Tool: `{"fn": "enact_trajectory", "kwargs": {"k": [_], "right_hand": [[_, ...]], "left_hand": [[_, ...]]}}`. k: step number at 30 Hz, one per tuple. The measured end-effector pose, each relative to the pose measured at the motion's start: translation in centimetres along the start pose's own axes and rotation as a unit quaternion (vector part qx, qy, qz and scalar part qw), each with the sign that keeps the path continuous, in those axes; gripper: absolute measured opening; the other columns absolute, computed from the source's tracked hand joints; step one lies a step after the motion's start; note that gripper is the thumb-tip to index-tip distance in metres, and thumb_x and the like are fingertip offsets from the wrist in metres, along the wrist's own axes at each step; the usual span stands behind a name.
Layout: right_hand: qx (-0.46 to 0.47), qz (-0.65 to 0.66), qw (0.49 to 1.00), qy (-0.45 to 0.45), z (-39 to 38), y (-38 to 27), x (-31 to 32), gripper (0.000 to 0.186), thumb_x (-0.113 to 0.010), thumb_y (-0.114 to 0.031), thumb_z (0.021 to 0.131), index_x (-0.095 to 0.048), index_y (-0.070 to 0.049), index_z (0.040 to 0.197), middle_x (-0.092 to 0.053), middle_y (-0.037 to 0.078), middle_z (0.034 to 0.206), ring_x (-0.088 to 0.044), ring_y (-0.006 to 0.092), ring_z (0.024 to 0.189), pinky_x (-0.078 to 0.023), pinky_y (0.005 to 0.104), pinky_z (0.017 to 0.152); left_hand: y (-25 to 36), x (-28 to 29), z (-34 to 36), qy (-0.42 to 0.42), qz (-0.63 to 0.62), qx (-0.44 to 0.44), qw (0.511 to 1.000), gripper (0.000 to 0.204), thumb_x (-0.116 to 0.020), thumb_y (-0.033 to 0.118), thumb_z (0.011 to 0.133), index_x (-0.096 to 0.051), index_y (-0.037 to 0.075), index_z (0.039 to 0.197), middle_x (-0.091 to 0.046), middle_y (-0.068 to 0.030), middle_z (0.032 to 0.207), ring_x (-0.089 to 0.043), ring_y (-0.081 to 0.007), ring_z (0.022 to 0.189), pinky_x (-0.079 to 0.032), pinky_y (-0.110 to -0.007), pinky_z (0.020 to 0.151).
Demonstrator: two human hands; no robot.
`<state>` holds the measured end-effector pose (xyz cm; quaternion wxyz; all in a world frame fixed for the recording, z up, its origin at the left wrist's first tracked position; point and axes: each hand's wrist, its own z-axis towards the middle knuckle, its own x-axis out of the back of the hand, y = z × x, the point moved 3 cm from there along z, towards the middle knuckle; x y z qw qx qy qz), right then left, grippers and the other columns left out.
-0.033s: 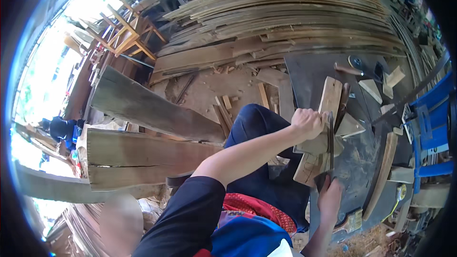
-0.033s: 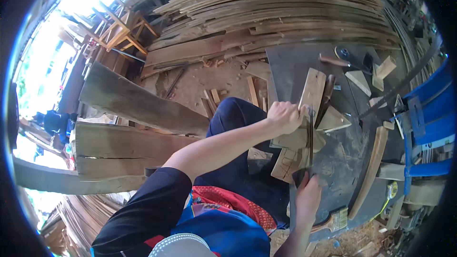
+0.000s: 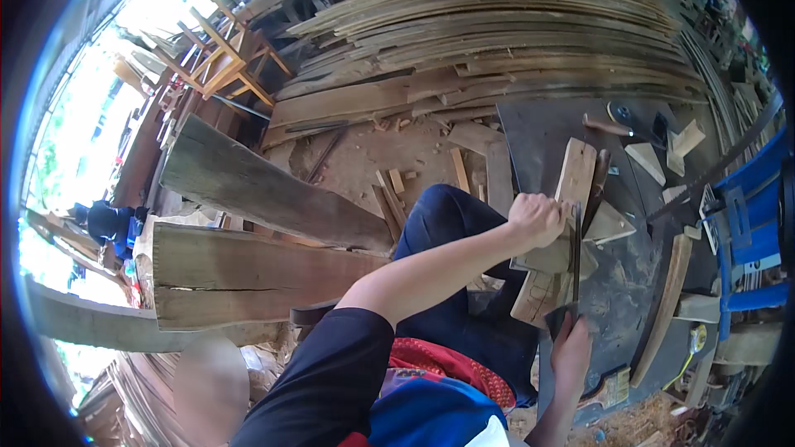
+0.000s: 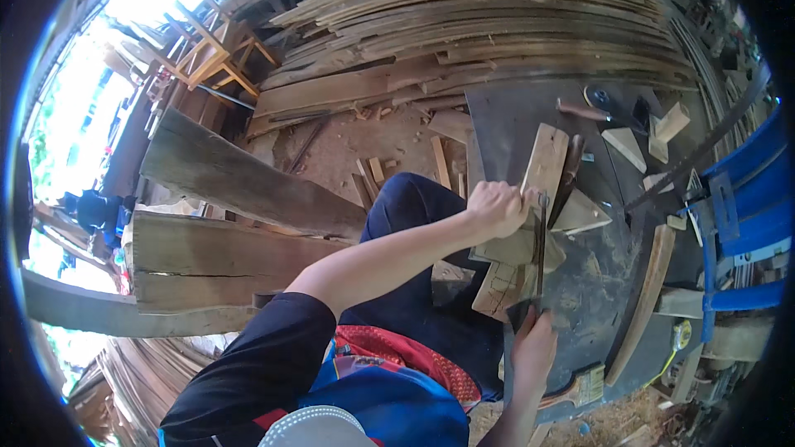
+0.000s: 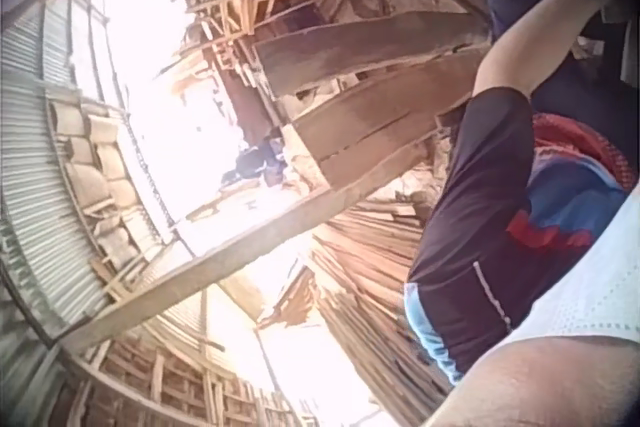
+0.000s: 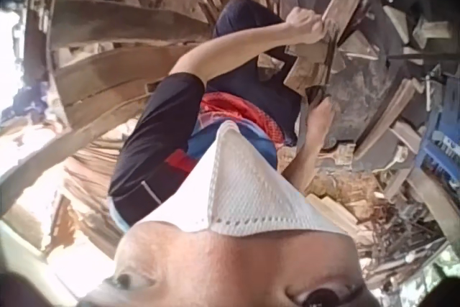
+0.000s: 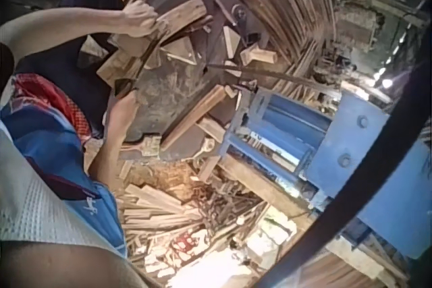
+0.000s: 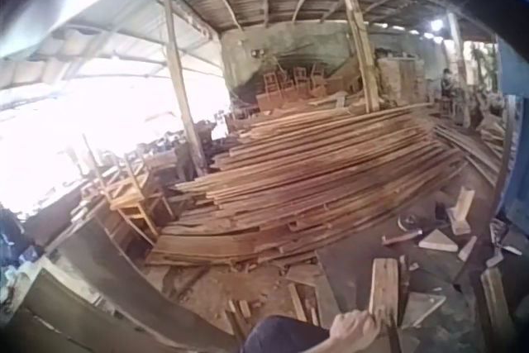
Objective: The person sits on the floor and carves a rectangular piece of wood using a chisel and a wooden mallet. They repeatedly strike the chisel to shape the wood, occasionally adjusting the piece's position on the workbench.
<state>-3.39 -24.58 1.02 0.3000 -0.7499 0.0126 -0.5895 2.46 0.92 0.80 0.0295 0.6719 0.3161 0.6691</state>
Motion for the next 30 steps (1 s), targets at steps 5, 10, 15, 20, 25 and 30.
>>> {"fn": "enact_trajectory", "kwargs": {"k": [5, 10, 15, 20, 25, 30], "right_hand": [[-0.063, 0.041, 0.995, -0.060, -1.2, -2.1, 1.8, 0.037, -0.045, -0.029, 0.107, -0.058, 0.004, 0.096, -0.065, 0.036, 0.091, -0.061, 0.0552, 0.093, -0.044, 0.0617, 0.076], [-0.044, 0.002, 0.998, -0.034, 0.1, -0.2, 1.5, 0.032, -0.047, -0.027, 0.106, -0.058, 0.002, 0.099, -0.066, 0.034, 0.084, -0.064, 0.0544, 0.087, -0.046, 0.0630, 0.075], [-0.054, 0.004, 0.998, -0.041, 0.2, -0.9, 2.4, 0.039, -0.047, -0.031, 0.106, -0.059, 0.005, 0.095, -0.065, 0.035, 0.085, -0.062, 0.0546, 0.088, -0.045, 0.0613, 0.076], [-0.047, -0.030, 0.997, -0.057, 0.5, -0.3, 2.1, 0.034, -0.049, -0.029, 0.106, -0.058, 0.002, 0.095, -0.067, 0.033, 0.085, -0.065, 0.0527, 0.087, -0.048, 0.0620, 0.075], [-0.063, -0.014, 0.996, -0.068, 0.1, -1.0, 2.1, 0.037, -0.046, -0.031, 0.107, -0.057, 0.004, 0.098, -0.066, 0.034, 0.090, -0.063, 0.0535, 0.091, -0.047, 0.0615, 0.078], [-0.077, -0.015, 0.994, -0.079, 0.3, -1.3, 1.9, 0.038, -0.045, -0.032, 0.107, -0.057, 0.004, 0.100, -0.066, 0.034, 0.094, -0.062, 0.0538, 0.095, -0.047, 0.0616, 0.080]], "left_hand": [[0.5, 0.1, -0.5, 0.011, 0.004, -0.029, 1.000, 0.066, -0.032, 0.046, 0.108, -0.074, 0.002, 0.084, -0.070, -0.0215, 0.071, -0.071, -0.0411, 0.072, -0.055, -0.052, 0.068], [0.4, 1.9, -1.9, -0.035, -0.040, -0.032, 0.998, 0.070, -0.042, 0.063, 0.100, -0.068, -0.002, 0.109, -0.070, -0.0252, 0.096, -0.069, -0.0404, 0.095, -0.052, -0.051, 0.087], [-1.4, 1.1, -8.2, 0.057, 0.048, -0.158, 0.985, 0.128, -0.074, 0.078, 0.069, -0.028, -0.003, 0.156, -0.040, -0.0254, 0.153, -0.039, -0.0403, 0.143, -0.029, -0.053, 0.120], [-2.1, 0.8, -8.9, 0.057, 0.005, -0.182, 0.982, 0.131, -0.082, 0.069, 0.065, -0.025, -0.004, 0.157, -0.038, -0.0243, 0.152, -0.037, -0.0400, 0.141, -0.028, -0.054, 0.120], [-1.8, 1.1, -9.0, 0.059, 0.011, -0.179, 0.982, 0.127, -0.079, 0.068, 0.070, -0.022, -0.002, 0.159, -0.041, -0.0233, 0.147, -0.042, -0.0393, 0.133, -0.032, -0.051, 0.115], [-2.1, 1.1, -8.4, 0.018, 0.041, -0.189, 0.981, 0.126, -0.076, 0.071, 0.072, -0.020, 0.001, 0.161, -0.040, -0.0230, 0.146, -0.043, -0.0398, 0.131, -0.035, -0.050, 0.113]]}}
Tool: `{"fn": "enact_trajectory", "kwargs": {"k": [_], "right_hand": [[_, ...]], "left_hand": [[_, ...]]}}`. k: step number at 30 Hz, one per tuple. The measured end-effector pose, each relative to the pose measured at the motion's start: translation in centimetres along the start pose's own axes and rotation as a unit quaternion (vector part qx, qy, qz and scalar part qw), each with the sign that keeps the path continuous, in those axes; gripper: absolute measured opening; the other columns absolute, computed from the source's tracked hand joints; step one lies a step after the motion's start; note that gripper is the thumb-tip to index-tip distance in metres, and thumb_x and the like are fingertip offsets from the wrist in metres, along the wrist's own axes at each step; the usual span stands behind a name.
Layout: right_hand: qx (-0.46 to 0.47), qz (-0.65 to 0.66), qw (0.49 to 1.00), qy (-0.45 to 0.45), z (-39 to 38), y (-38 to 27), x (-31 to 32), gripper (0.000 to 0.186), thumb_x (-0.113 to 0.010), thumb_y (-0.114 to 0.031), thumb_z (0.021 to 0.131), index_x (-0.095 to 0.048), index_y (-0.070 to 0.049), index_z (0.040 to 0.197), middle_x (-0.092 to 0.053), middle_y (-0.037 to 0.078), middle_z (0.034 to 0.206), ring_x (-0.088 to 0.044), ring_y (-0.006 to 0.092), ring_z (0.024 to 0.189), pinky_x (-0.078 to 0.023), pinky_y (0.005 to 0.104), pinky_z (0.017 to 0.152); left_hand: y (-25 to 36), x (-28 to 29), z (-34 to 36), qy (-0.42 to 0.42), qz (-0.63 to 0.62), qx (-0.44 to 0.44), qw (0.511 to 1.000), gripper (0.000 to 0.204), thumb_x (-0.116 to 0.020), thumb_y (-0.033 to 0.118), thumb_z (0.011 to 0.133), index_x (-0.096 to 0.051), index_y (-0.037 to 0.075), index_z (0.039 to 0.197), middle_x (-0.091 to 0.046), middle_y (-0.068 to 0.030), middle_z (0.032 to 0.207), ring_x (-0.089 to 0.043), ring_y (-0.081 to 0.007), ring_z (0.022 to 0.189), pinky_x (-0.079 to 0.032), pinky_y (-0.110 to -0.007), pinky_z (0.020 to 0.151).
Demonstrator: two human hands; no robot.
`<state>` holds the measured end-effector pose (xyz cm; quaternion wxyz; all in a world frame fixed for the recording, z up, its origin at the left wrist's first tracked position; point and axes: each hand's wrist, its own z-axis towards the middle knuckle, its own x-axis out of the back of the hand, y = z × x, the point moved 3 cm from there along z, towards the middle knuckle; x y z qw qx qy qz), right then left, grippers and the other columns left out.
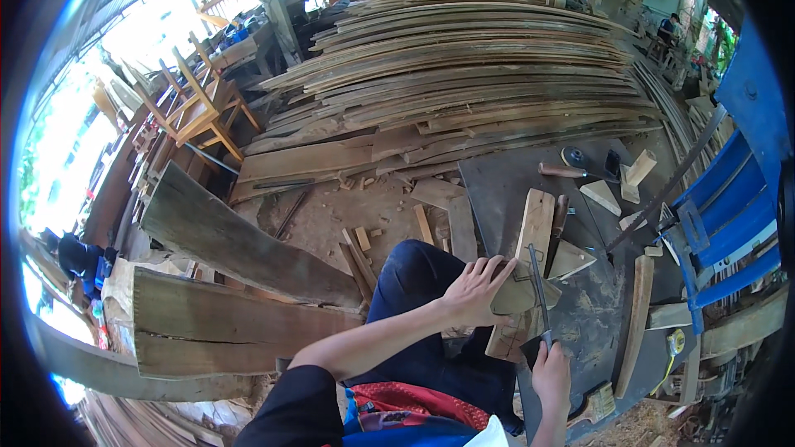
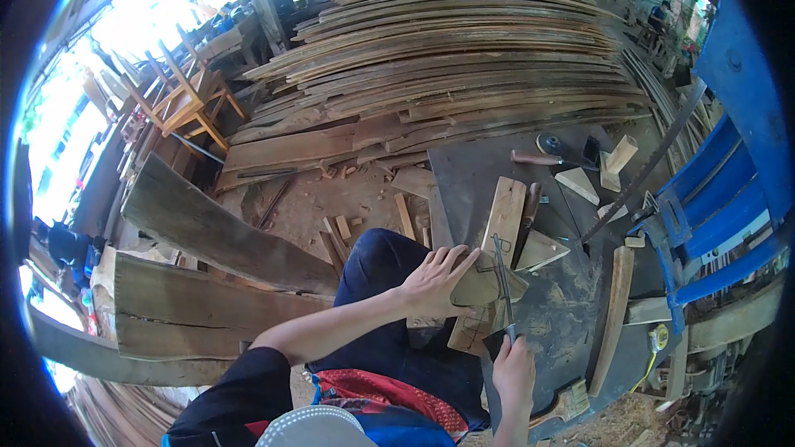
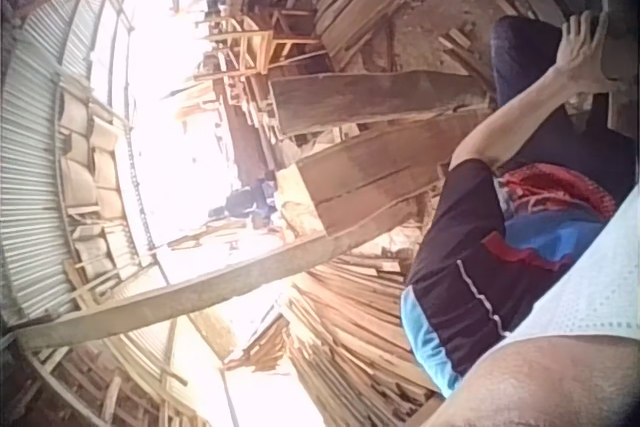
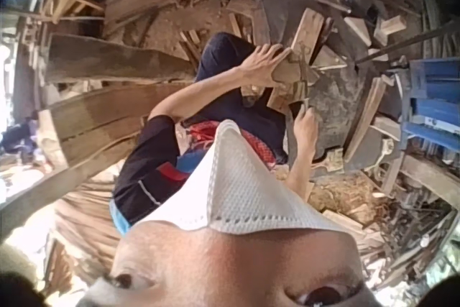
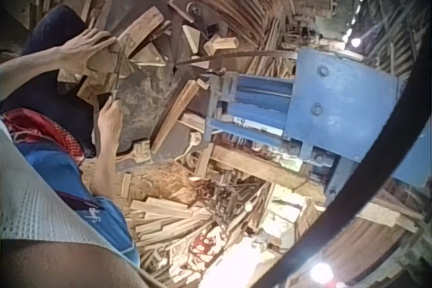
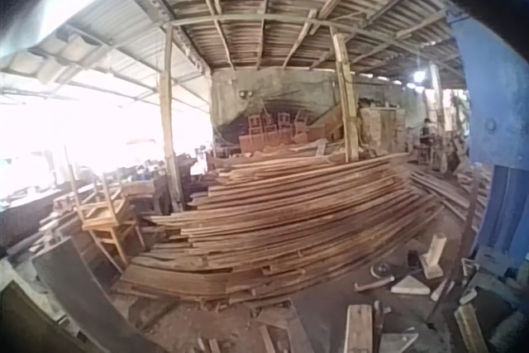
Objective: The person sits on the floor and carves a rectangular piece of wood using a chisel and a wooden mallet. They repeatedly strike the chisel to shape the wood, occasionally adjusting the piece's position on the workbench.
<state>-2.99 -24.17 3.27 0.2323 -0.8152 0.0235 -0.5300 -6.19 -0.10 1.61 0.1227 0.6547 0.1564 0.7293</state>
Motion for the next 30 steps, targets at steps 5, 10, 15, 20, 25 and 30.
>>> {"fn": "enact_trajectory", "kwargs": {"k": [5, 10, 15, 20, 25, 30], "right_hand": [[0.008, -0.007, 1.000, 0.001, 0.0, -0.4, -0.4, 0.038, -0.046, -0.032, 0.107, -0.057, 0.004, 0.099, -0.066, 0.034, 0.093, -0.062, 0.0537, 0.095, -0.047, 0.0617, 0.080], [0.022, -0.003, 1.000, -0.003, -0.4, -1.0, -1.2, 0.038, -0.047, -0.032, 0.106, -0.057, 0.003, 0.100, -0.067, 0.034, 0.091, -0.064, 0.0532, 0.092, -0.049, 0.0613, 0.079], [0.027, 0.011, 0.999, 0.016, -0.6, -0.8, -1.7, 0.037, -0.047, -0.031, 0.106, -0.058, 0.003, 0.099, -0.067, 0.033, 0.090, -0.064, 0.0536, 0.090, -0.049, 0.0611, 0.078], [0.030, 0.024, 0.998, 0.044, -0.9, -0.2, -1.0, 0.039, -0.047, -0.029, 0.106, -0.060, 0.006, 0.096, -0.065, 0.035, 0.090, -0.061, 0.0554, 0.093, -0.045, 0.0614, 0.077], [0.031, 0.004, 0.997, 0.077, 1.3, 0.4, -1.1, 0.037, -0.048, -0.029, 0.106, -0.059, 0.005, 0.098, -0.065, 0.036, 0.088, -0.062, 0.0552, 0.091, -0.046, 0.0617, 0.076], [0.021, -0.016, 0.998, 0.061, 1.2, 0.7, -0.4, 0.035, -0.048, -0.027, 0.106, -0.058, 0.004, 0.097, -0.065, 0.036, 0.086, -0.063, 0.0545, 0.088, -0.046, 0.0628, 0.075]], "left_hand": [[-0.9, 0.5, -0.5, -0.024, 0.013, 0.005, 1.000, 0.122, -0.074, 0.069, 0.074, -0.020, 0.003, 0.161, -0.040, -0.0232, 0.146, -0.043, -0.0407, 0.131, -0.037, -0.051, 0.112], [-1.8, 0.5, -2.0, -0.028, 0.007, 0.020, 0.999, 0.118, -0.075, 0.065, 0.075, -0.023, 0.004, 0.161, -0.040, -0.0249, 0.146, -0.044, -0.0418, 0.132, -0.038, -0.051, 0.111], [-1.3, 1.0, -2.0, -0.048, 0.006, 0.031, 0.998, 0.117, -0.077, 0.062, 0.073, -0.026, 0.003, 0.160, -0.044, -0.0250, 0.142, -0.045, -0.0406, 0.131, -0.037, -0.049, 0.111], [-0.3, 1.2, -0.9, -0.060, 0.039, 0.014, 0.997, 0.119, -0.077, 0.065, 0.071, -0.027, 0.003, 0.160, -0.046, -0.0239, 0.140, -0.047, -0.0395, 0.127, -0.038, -0.048, 0.110], [-0.2, -1.0, 1.2, 0.005, 0.033, 0.015, 0.999, 0.123, -0.075, 0.070, 0.071, -0.025, 0.001, 0.160, -0.041, -0.0252, 0.144, -0.042, -0.0400, 0.132, -0.033, -0.052, 0.113], [1.4, -2.4, 2.2, 0.062, 0.036, 0.066, 0.995, 0.121, -0.065, 0.080, 0.075, -0.024, 0.004, 0.160, -0.036, -0.0233, 0.148, -0.033, -0.0403, 0.141, -0.016, -0.064, 0.121]]}}
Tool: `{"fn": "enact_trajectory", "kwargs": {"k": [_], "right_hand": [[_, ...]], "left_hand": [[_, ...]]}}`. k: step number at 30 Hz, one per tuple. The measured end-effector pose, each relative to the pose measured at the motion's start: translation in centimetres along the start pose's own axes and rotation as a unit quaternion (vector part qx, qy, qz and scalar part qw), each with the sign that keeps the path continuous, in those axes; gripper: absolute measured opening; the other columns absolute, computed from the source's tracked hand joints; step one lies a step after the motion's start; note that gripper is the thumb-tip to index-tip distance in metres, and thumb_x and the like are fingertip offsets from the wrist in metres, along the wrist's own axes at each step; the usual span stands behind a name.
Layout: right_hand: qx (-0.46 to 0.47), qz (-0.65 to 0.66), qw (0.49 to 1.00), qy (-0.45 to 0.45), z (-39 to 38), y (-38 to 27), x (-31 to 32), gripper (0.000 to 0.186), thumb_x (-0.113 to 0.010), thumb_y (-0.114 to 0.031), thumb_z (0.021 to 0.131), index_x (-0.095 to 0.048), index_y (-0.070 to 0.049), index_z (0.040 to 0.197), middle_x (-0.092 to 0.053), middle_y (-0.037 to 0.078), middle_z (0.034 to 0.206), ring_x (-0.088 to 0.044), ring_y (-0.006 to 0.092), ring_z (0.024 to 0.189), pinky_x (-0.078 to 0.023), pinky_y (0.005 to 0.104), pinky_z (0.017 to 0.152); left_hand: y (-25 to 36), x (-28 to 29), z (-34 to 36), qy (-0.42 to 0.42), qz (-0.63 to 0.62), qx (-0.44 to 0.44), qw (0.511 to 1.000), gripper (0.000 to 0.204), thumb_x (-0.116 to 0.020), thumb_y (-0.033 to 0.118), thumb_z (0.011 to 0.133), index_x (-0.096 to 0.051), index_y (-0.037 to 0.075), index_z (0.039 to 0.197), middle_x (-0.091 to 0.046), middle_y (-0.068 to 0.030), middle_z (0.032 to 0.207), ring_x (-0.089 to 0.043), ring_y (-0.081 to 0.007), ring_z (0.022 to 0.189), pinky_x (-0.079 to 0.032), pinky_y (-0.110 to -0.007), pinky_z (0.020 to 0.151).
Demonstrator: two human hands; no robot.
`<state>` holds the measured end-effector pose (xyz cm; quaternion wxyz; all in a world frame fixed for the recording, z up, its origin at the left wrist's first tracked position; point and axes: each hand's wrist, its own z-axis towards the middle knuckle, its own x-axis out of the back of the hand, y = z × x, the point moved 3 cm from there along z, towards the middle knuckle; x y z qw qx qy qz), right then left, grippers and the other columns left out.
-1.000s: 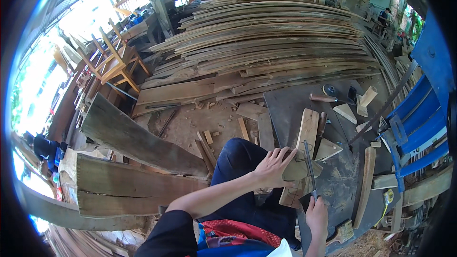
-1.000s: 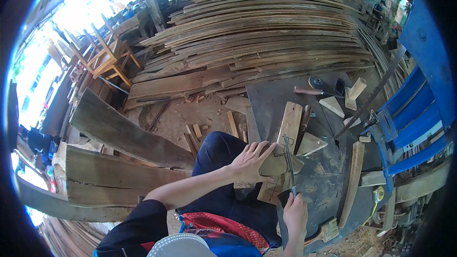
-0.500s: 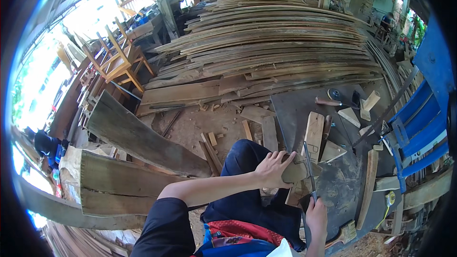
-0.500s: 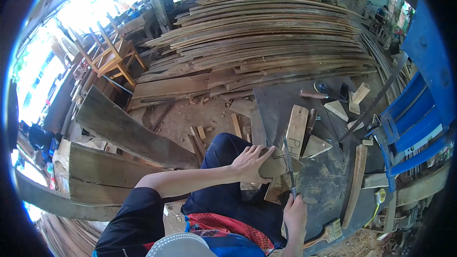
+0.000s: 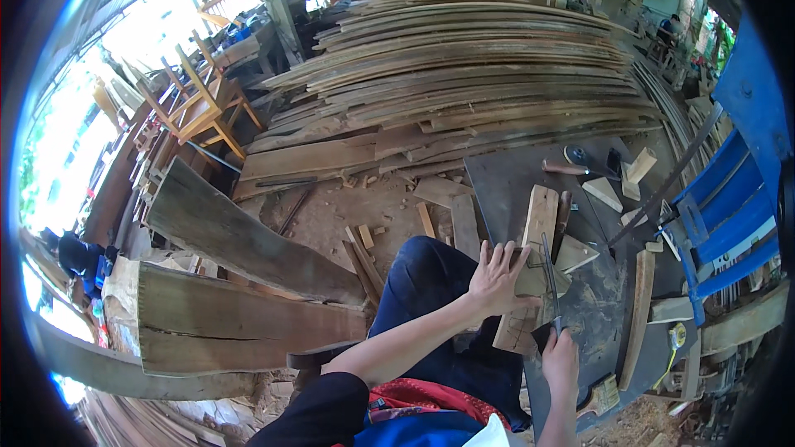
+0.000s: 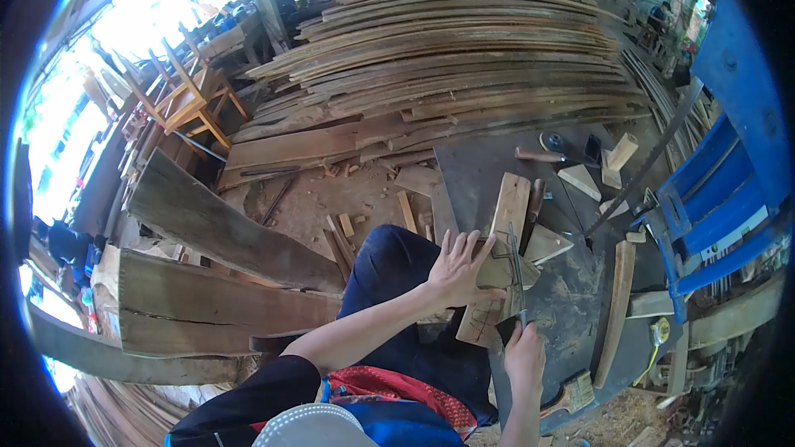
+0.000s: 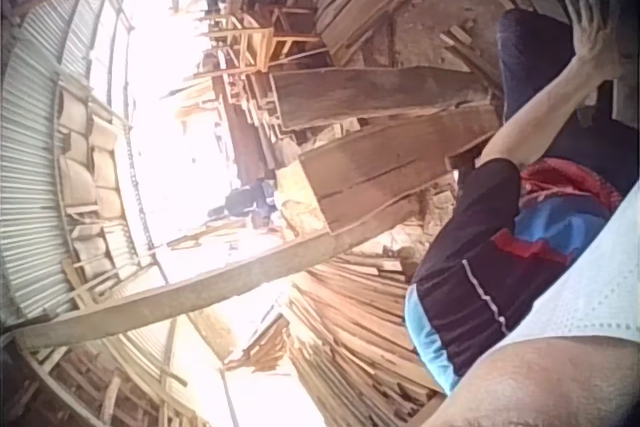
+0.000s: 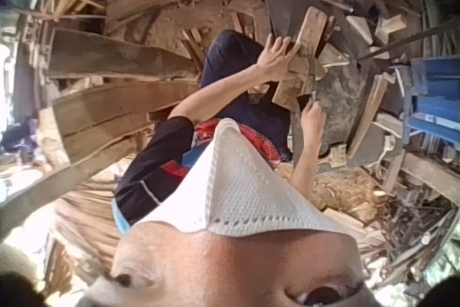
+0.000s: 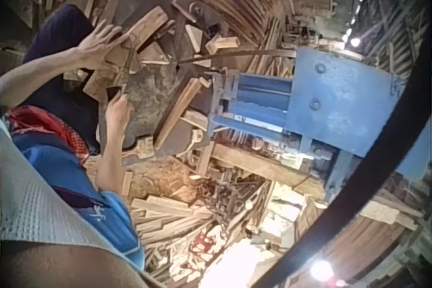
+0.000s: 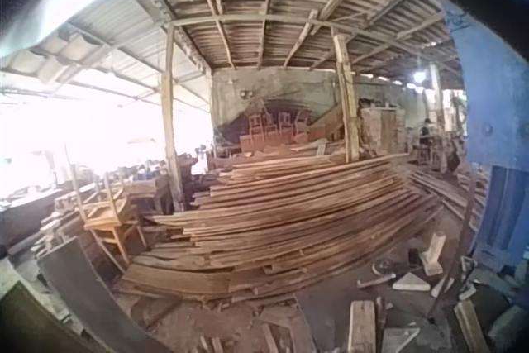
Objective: The person sits on the floor and carves a rectangular piece of wood using a chisel and a wooden mallet. They repeatedly strike the chisel to shape the wood, occasionally adjusting the piece's position on the workbench.
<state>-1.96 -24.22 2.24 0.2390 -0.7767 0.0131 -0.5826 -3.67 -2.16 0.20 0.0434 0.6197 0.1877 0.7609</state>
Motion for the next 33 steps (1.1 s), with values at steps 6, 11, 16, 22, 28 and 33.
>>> {"fn": "enact_trajectory", "kwargs": {"k": [6, 11, 16, 22, 28, 33], "right_hand": [[-0.042, -0.001, 0.999, -0.027, -3.9, 1.0, 1.8, 0.030, -0.048, -0.026, 0.106, -0.057, 0.002, 0.103, -0.065, 0.035, 0.086, -0.063, 0.0543, 0.088, -0.046, 0.0631, 0.074], [-0.018, 0.031, 0.999, 0.004, 0.8, -1.2, 0.1, 0.034, -0.048, -0.029, 0.105, -0.063, -0.001, 0.093, -0.068, 0.031, 0.083, -0.067, 0.0501, 0.083, -0.053, 0.0595, 0.072], [-0.032, 0.024, 0.999, -0.007, -1.5, 0.6, 0.3, 0.034, -0.049, -0.029, 0.106, -0.060, 0.001, 0.094, -0.066, 0.032, 0.080, -0.065, 0.0518, 0.081, -0.050, 0.0628, 0.070], [-0.019, 0.061, 0.998, -0.009, 1.2, 0.2, -0.2, 0.032, -0.047, -0.031, 0.106, -0.054, 0.000, 0.104, -0.066, 0.034, 0.078, -0.066, 0.0547, 0.078, -0.053, 0.0631, 0.071], [-0.053, 0.043, 0.997, -0.036, -3.6, 2.5, 1.0, 0.031, -0.048, -0.029, 0.106, -0.053, 0.001, 0.103, -0.065, 0.035, 0.074, -0.065, 0.0556, 0.075, -0.053, 0.0634, 0.069], [-0.018, 0.072, 0.997, -0.014, 2.0, 0.2, -0.1, 0.031, -0.049, -0.028, 0.106, -0.052, 0.003, 0.103, -0.065, 0.035, 0.073, -0.065, 0.0555, 0.076, -0.052, 0.0641, 0.068]], "left_hand": [[0.5, 1.0, 0.3, -0.020, -0.006, -0.024, 0.999, 0.118, -0.065, 0.079, 0.076, -0.026, 0.008, 0.161, -0.043, -0.0219, 0.141, -0.040, -0.0371, 0.131, -0.031, -0.053, 0.112], [0.7, 1.0, 1.2, -0.047, 0.003, -0.039, 0.998, 0.108, -0.070, 0.072, 0.077, -0.035, 0.008, 0.156, -0.044, -0.0237, 0.136, -0.040, -0.0416, 0.131, -0.032, -0.053, 0.113], [0.5, 0.9, 1.7, -0.042, 0.015, -0.036, 0.998, 0.111, -0.066, 0.075, 0.079, -0.028, 0.011, 0.161, -0.043, -0.0252, 0.140, -0.041, -0.0406, 0.131, -0.028, -0.054, 0.114], [1.5, 0.3, 1.9, -0.035, 0.023, -0.060, 0.997, 0.110, -0.065, 0.076, 0.080, -0.029, 0.010, 0.161, -0.043, -0.0257, 0.141, -0.041, -0.0416, 0.130, -0.028, -0.054, 0.114], [1.1, 0.2, 2.3, -0.052, 0.035, -0.073, 0.995, 0.111, -0.063, 0.078, 0.081, -0.029, 0.009, 0.161, -0.043, -0.0270, 0.142, -0.039, -0.0426, 0.133, -0.027, -0.056, 0.116], [0.9, -0.2, 2.7, -0.049, 0.053, -0.070, 0.995, 0.111, -0.065, 0.077, 0.081, -0.027, 0.010, 0.161, -0.042, -0.0294, 0.142, -0.041, -0.0446, 0.133, -0.031, -0.057, 0.113]]}}
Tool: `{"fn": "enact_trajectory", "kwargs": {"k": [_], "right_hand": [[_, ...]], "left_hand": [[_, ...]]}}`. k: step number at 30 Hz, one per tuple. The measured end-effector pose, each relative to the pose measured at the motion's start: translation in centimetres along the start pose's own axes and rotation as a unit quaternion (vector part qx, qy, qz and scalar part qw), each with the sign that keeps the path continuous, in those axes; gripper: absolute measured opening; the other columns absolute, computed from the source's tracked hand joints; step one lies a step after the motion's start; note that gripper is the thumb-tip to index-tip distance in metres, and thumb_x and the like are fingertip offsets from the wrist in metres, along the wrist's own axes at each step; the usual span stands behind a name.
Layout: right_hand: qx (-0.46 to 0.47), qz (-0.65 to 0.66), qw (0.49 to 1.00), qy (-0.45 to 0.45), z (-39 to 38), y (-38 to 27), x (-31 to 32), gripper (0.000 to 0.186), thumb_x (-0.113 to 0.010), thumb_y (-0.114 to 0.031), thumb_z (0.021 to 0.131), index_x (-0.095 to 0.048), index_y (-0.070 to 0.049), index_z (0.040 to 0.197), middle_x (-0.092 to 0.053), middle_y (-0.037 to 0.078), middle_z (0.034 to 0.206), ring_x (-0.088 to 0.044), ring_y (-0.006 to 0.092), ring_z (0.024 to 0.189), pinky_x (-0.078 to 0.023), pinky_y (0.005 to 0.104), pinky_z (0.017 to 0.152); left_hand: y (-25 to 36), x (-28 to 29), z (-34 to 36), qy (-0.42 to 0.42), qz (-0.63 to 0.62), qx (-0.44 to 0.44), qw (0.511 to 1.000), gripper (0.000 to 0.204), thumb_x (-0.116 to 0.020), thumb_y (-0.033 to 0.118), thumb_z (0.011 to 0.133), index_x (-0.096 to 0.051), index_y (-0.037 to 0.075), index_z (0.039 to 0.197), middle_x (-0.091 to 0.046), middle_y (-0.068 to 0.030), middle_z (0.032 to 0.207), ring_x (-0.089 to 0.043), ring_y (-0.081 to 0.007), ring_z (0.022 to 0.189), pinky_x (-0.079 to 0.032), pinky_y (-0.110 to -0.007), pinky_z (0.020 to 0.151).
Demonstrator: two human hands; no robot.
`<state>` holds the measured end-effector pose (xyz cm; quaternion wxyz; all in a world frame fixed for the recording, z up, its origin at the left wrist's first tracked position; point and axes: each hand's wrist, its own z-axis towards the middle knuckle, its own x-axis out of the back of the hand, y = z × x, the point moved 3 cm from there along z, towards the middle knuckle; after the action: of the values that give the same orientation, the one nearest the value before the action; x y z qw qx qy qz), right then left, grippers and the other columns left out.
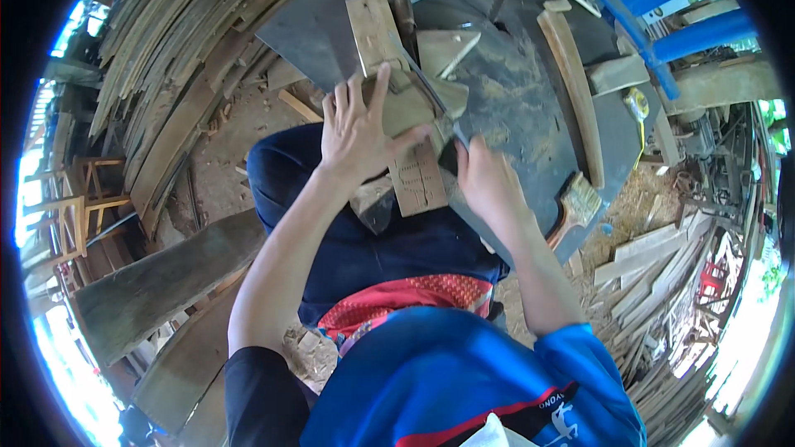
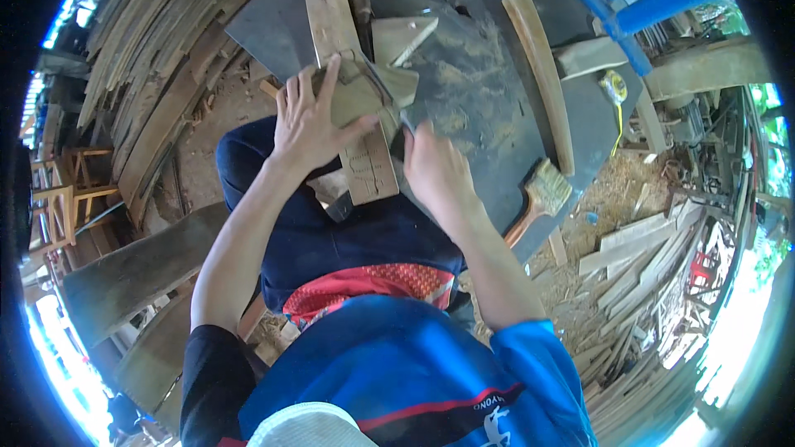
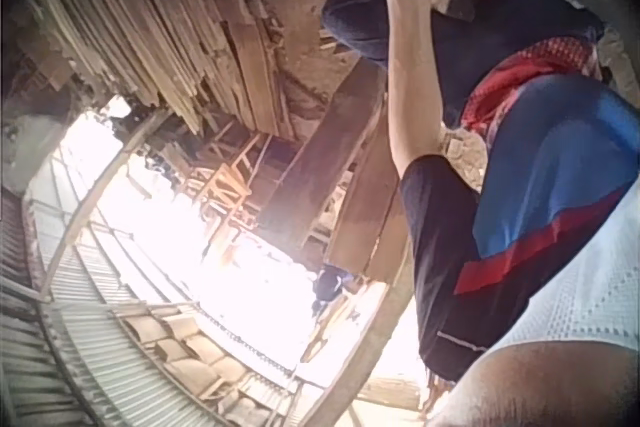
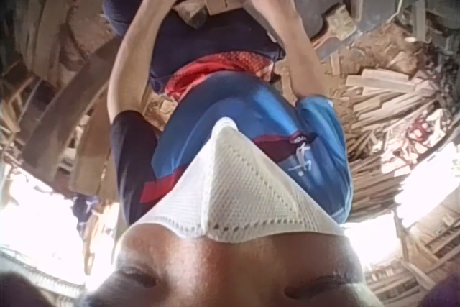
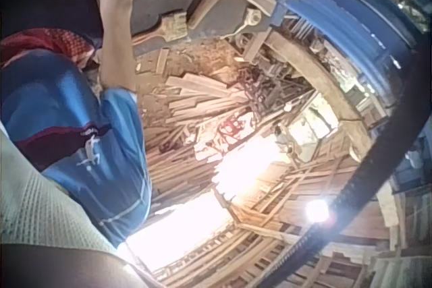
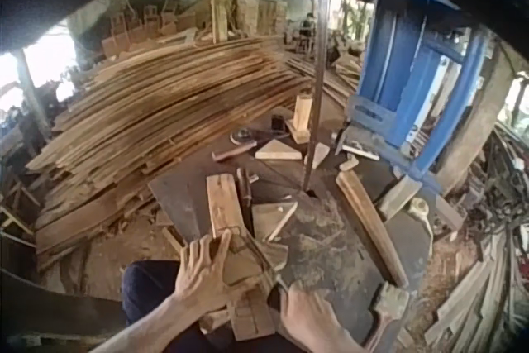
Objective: The person sits on the floor and carves a rectangular piece of wood using a chisel and a wooden mallet. They repeatedly strike the chisel to shape the wood, occasionally adjusting the piece's position on the workbench.
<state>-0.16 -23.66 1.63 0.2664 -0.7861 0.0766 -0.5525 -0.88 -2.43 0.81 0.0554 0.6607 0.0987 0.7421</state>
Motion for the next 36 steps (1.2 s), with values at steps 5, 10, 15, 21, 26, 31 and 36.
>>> {"fn": "enact_trajectory", "kwargs": {"k": [5, 10, 15, 21, 26, 31, 36], "right_hand": [[-0.022, -0.015, 1.000, -0.006, -4.5, 1.9, 0.4, 0.032, -0.049, -0.029, 0.106, -0.052, 0.003, 0.104, -0.065, 0.035, 0.074, -0.065, 0.0557, 0.076, -0.053, 0.0634, 0.067], [-0.016, -0.011, 1.000, -0.006, -1.6, 0.6, -0.2, 0.031, -0.049, -0.028, 0.106, -0.052, 0.003, 0.103, -0.065, 0.035, 0.074, -0.065, 0.0556, 0.075, -0.052, 0.0634, 0.066], [-0.020, -0.002, 1.000, -0.004, -4.9, 2.2, -0.3, 0.032, -0.051, -0.030, 0.106, -0.052, 0.002, 0.102, -0.064, 0.036, 0.073, -0.065, 0.0551, 0.074, -0.051, 0.0636, 0.066], [-0.015, -0.005, 1.000, -0.010, -1.9, 1.5, -0.4, 0.030, -0.050, -0.030, 0.106, -0.053, 0.000, 0.103, -0.064, 0.035, 0.075, -0.064, 0.0562, 0.076, -0.051, 0.0634, 0.067], [-0.017, 0.006, 1.000, -0.001, -4.9, 2.8, -0.4, 0.032, -0.048, -0.028, 0.107, -0.054, 0.002, 0.101, -0.064, 0.035, 0.075, -0.064, 0.0557, 0.077, -0.051, 0.0628, 0.067], [-0.021, 0.005, 1.000, -0.010, -4.9, 2.7, 0.4, 0.032, -0.049, -0.029, 0.106, -0.053, 0.003, 0.100, -0.064, 0.035, 0.074, -0.064, 0.0555, 0.077, -0.050, 0.0626, 0.065], [-0.052, -0.009, 0.998, -0.037, -3.0, 0.6, 0.0, 0.030, -0.050, -0.024, 0.107, -0.058, 0.005, 0.103, -0.063, 0.038, 0.084, -0.061, 0.0549, 0.089, -0.047, 0.0604, 0.069]], "left_hand": [[-0.4, 0.0, 0.0, 0.012, 0.008, -0.016, 1.000, 0.110, -0.064, 0.077, 0.081, -0.027, 0.012, 0.162, -0.042, -0.0294, 0.143, -0.041, -0.0444, 0.133, -0.031, -0.056, 0.113], [-0.1, -0.7, -0.1, 0.001, 0.000, -0.012, 1.000, 0.110, -0.065, 0.077, 0.081, -0.028, 0.013, 0.162, -0.041, -0.0259, 0.145, -0.040, -0.0416, 0.135, -0.029, -0.054, 0.114], [0.3, -0.4, -0.1, 0.004, 0.009, -0.032, 0.999, 0.109, -0.066, 0.076, 0.080, -0.028, 0.015, 0.162, -0.041, -0.0241, 0.145, -0.040, -0.0406, 0.134, -0.031, -0.054, 0.114], [0.1, -0.8, -0.3, 0.034, 0.010, -0.044, 0.998, 0.107, -0.066, 0.076, 0.080, -0.029, 0.018, 0.162, -0.043, -0.0242, 0.143, -0.044, -0.0405, 0.131, -0.034, -0.053, 0.112], [0.5, -0.2, 0.0, 0.011, 0.003, -0.028, 1.000, 0.109, -0.069, 0.076, 0.078, -0.030, 0.018, 0.162, -0.042, -0.0215, 0.144, -0.042, -0.0384, 0.133, -0.033, -0.053, 0.113], [0.6, -0.6, -0.2, 0.043, 0.009, -0.059, 0.997, 0.110, -0.069, 0.077, 0.077, -0.032, 0.017, 0.161, -0.045, -0.0218, 0.141, -0.045, -0.0388, 0.129, -0.035, -0.053, 0.111], [0.4, -0.8, 0.0, 0.035, 0.017, -0.052, 0.998, 0.111, -0.068, 0.079, 0.075, -0.033, 0.017, 0.161, -0.047, -0.0210, 0.137, -0.047, -0.0361, 0.127, -0.036, -0.052, 0.109]]}}
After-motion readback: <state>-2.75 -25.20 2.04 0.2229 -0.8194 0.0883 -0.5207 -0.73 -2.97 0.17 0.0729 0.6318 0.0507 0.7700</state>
